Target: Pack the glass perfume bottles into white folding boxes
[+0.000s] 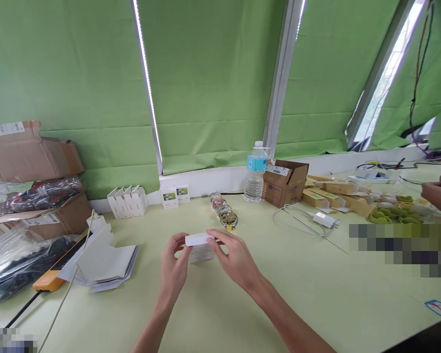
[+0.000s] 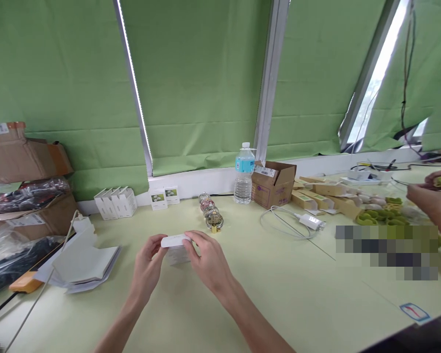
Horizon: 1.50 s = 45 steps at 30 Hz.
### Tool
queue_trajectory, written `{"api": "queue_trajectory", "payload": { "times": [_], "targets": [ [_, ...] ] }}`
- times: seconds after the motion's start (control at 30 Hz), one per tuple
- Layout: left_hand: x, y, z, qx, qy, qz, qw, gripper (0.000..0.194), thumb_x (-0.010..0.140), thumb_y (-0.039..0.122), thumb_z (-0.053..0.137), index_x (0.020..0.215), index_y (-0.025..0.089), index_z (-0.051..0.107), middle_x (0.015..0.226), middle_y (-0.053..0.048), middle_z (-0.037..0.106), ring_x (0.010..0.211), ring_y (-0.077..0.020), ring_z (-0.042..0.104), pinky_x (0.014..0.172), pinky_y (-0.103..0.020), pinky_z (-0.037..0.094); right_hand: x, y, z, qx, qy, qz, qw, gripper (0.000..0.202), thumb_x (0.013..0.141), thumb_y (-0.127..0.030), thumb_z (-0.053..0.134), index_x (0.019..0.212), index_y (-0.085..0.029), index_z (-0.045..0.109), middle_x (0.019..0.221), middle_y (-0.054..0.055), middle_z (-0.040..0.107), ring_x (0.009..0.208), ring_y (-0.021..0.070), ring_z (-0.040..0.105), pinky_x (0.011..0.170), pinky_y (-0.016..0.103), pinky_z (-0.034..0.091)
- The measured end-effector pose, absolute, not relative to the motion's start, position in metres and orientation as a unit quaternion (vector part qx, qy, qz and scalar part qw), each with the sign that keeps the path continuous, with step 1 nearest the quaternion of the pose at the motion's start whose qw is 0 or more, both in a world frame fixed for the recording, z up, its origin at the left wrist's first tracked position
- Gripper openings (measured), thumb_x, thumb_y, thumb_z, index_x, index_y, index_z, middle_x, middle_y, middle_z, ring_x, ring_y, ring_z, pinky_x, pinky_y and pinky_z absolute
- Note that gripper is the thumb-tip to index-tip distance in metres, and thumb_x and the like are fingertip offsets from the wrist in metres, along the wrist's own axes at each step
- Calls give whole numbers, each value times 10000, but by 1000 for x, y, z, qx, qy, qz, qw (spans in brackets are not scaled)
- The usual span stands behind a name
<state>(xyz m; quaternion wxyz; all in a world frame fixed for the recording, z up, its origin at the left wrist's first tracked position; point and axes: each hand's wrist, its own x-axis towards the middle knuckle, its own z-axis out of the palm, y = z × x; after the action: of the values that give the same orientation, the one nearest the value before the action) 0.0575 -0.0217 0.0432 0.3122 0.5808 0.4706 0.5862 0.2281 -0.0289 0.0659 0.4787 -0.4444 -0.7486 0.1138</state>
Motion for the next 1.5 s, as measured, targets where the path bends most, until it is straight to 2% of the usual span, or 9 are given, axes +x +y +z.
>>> {"api": "queue_trajectory", "payload": {
  "times": [0.17,0.33,0.53,0.8,1.0,1.2,1.5],
  "targets": [
    [55,-26,43,586,446,584,342,325,848,420,559,1062,183,622,1104,-101,685,1031,-241,636,820,-330,510,230,-24,60,-450,-739,133,483,276,935,-330,470,1106,-249,671,1094,49,693,935,194,656,748,314,571],
    [50,-31,43,608,446,569,329,376,884,429,505,1182,228,615,1236,-70,635,1138,-245,583,916,-348,481,231,-21,57,-449,-737,123,490,284,934,-349,472,1099,-237,675,1081,58,696,865,185,668,710,304,578],
    [50,-24,37,621,468,558,292,321,836,421,601,1102,257,677,1184,-57,671,1049,-230,636,880,-348,520,231,-21,59,-436,-750,106,487,267,934,-319,482,1102,-250,678,1066,51,700,869,187,661,723,310,566],
    [49,-23,39,623,469,556,288,303,837,416,604,1079,255,691,1145,-53,692,1025,-229,650,867,-345,526,231,-21,58,-442,-753,86,480,260,937,-302,482,1098,-249,679,1067,43,701,874,185,661,730,308,554],
    [49,-22,40,613,465,558,311,304,872,434,549,1031,226,704,1117,-54,704,1065,-232,631,912,-343,496,231,-21,58,-445,-763,49,467,263,941,-281,479,1119,-258,671,1073,33,701,919,186,660,817,322,540],
    [49,-24,42,612,475,551,311,305,823,432,618,1040,233,695,1096,-53,709,996,-223,655,857,-323,519,233,-20,57,-453,-771,61,444,275,933,-323,498,1147,-261,658,1122,34,682,813,161,661,722,286,548],
    [48,-23,38,633,483,546,263,267,821,418,623,1021,262,706,1106,-42,699,984,-218,649,857,-326,510,234,-20,56,-456,-773,55,438,280,939,-326,487,1141,-269,673,1117,21,686,844,161,658,720,262,523]
  ]
}}
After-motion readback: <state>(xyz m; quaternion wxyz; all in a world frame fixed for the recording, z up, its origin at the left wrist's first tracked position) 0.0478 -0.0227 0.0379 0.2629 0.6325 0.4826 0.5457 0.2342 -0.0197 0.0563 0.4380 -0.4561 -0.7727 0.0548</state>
